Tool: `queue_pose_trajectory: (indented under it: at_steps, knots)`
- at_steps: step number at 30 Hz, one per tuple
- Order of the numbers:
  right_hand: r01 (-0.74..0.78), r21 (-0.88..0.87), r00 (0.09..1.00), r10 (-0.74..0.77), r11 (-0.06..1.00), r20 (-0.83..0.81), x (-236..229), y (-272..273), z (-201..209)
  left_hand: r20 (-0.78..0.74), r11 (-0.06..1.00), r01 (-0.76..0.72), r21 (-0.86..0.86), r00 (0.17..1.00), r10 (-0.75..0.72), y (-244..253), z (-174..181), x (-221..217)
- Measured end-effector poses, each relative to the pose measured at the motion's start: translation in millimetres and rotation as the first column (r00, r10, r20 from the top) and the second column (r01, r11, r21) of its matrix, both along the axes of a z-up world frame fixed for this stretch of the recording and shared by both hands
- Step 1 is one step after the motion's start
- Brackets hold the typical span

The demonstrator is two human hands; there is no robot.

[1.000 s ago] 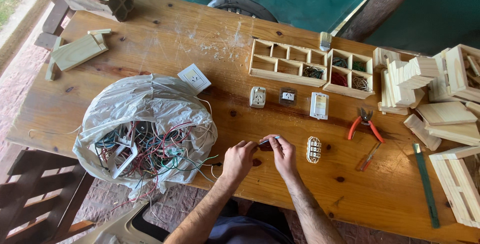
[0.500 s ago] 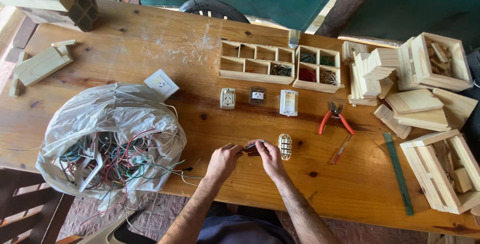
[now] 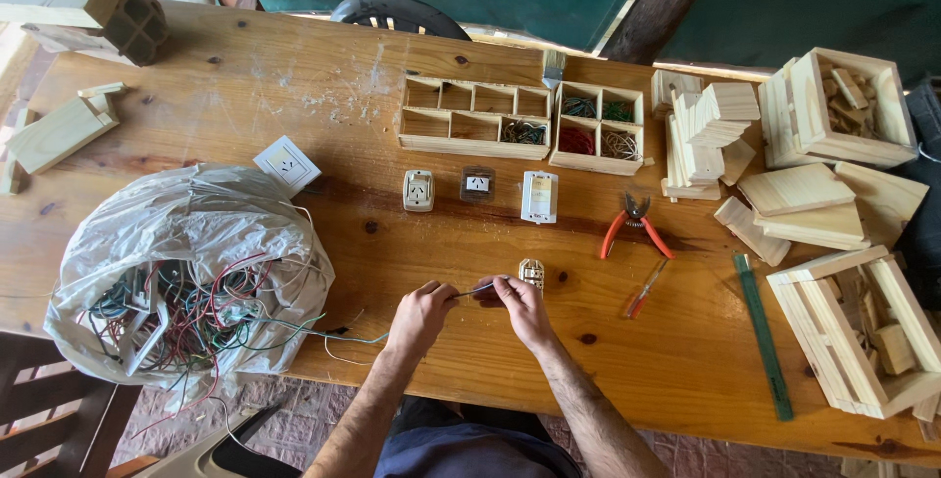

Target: The person strips insulation from multiple colored wires using wire cutters and a screwdriver, then inserts the stripped ends into a small electrical component on the table. The person handles several wires one at a time and secures them into the component.

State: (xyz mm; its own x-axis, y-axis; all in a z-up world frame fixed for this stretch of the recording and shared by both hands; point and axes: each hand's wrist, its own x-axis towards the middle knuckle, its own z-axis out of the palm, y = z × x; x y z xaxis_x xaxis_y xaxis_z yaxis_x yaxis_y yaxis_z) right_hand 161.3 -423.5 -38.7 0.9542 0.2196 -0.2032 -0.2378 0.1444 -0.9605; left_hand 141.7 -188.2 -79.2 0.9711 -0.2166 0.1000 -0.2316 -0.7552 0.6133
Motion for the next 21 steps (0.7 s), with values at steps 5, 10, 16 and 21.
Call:
queue_pose_trajectory:
  at_steps: [5,10,16,21]
  knots:
    - [0.120,0.099,0.986,-0.107,0.988,-0.128,8,-9,-19,0.067,0.993,-0.100,-0.055,0.992,0.103,10,-2,-16]
    - [0.173,0.160,0.970,-0.140,0.972,-0.199,12,-5,-24,0.113,0.983,-0.138,-0.124,0.982,0.153,5,44,-24]
    - [0.180,0.100,0.980,-0.171,0.978,-0.099,10,-6,-21,0.187,0.992,-0.105,-0.071,0.975,0.117,1,23,-23]
    - [0.190,0.064,0.981,-0.188,0.980,-0.035,7,-2,-22,0.128,0.973,-0.187,-0.139,0.970,0.205,1,5,-11]
